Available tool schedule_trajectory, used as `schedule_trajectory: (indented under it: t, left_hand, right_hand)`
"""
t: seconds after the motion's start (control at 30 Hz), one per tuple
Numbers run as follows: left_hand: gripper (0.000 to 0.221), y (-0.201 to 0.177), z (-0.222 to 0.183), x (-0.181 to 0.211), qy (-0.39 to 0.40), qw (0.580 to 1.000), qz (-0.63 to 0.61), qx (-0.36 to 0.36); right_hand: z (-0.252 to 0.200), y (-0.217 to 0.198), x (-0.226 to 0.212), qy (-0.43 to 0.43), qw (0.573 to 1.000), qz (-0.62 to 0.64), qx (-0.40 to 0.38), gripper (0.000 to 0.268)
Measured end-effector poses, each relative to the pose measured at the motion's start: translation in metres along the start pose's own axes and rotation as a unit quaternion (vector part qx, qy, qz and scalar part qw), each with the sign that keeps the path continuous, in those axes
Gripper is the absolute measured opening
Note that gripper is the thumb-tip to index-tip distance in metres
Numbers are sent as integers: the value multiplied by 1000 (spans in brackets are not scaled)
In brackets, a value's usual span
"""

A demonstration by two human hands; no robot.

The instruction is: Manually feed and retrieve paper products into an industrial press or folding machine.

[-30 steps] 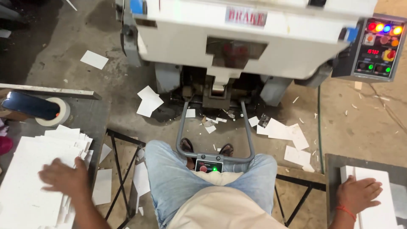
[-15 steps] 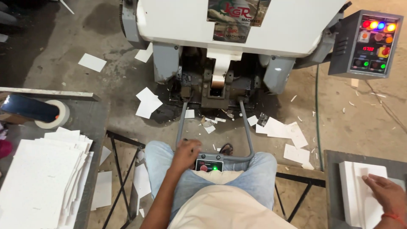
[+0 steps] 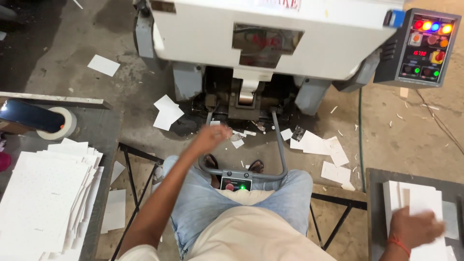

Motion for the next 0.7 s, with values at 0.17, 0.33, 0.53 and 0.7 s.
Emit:
schedule_trajectory:
  t: [0.17, 0.33, 0.53, 0.7]
  left_hand:
    - [25, -95, 60, 105, 40, 991, 47, 118]
    - [35, -146, 131, 87, 140, 964, 31, 225]
    - [32, -100, 165, -27, -224, 943, -106, 222]
    - [31, -45, 167, -114, -239, 934, -4, 264]
  right_hand:
    - [-34, -10, 49, 59, 990, -126, -14, 20]
    - [-28, -29, 52, -50, 997, -52, 15, 28]
    - [27, -80, -129, -177, 955, 208, 118, 33]
    - [33, -104, -295, -254, 900, 344, 87, 40]
Point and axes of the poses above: each hand's wrist, its own z-axis towards the middle knuckle, its own y-axis out of the palm, x = y × z, the point moved 2 cm from there along z, towards the middle knuckle, and after that the axes turned 12 degrees about -x, right-handed, at the moved point
